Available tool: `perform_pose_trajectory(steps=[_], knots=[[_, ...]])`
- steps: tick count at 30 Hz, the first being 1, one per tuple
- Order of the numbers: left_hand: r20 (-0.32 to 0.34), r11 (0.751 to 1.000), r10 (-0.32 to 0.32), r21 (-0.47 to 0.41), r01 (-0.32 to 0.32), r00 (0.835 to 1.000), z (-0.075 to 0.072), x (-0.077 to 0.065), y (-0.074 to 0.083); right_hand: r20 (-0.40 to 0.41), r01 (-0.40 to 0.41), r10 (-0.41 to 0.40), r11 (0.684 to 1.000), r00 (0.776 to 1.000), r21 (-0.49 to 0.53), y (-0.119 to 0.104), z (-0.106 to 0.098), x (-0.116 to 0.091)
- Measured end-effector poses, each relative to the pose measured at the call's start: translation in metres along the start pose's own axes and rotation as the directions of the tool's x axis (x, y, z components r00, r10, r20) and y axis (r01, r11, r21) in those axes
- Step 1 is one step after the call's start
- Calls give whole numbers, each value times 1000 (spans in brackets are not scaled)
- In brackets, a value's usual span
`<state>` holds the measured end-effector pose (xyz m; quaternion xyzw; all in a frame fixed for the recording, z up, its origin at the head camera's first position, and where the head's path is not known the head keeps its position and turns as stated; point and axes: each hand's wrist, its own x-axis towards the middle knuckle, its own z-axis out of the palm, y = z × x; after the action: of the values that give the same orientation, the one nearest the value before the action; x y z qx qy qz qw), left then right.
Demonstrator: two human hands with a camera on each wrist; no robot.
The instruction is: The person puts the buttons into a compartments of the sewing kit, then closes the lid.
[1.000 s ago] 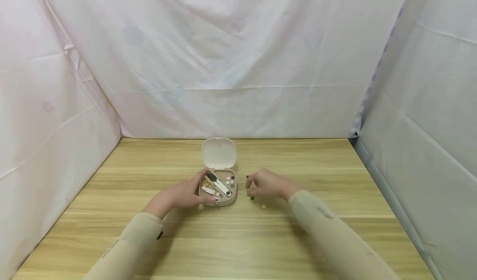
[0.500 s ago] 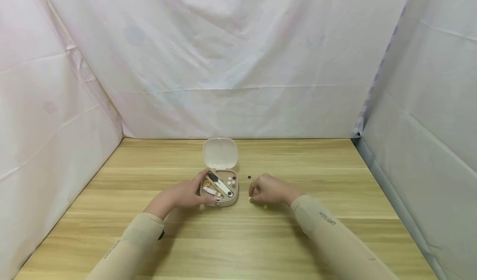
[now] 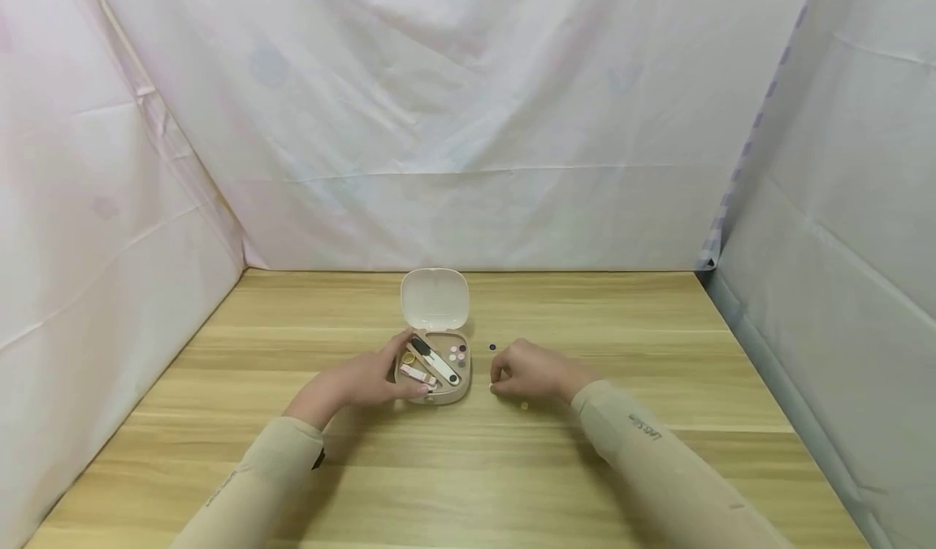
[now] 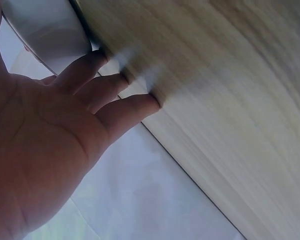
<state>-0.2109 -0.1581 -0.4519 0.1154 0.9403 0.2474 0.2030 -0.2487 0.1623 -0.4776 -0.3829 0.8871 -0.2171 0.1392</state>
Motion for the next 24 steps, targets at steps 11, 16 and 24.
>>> perform_pose_trajectory(steps=[11,16,24], knots=[[7,1000,6,-24,-6,1000,-1,-3,-3,-10,52,-52,998,999,-37,-7,6,2],[4,1000,6,-24,-6,1000,-2,-3,-1,-89,35,-36,999,995,-12,-7,-5,4],[3,999,12,-33,-12,1000,-3,-1,-1,-144,19,-21,1000,989,-17,-13,-35,15]])
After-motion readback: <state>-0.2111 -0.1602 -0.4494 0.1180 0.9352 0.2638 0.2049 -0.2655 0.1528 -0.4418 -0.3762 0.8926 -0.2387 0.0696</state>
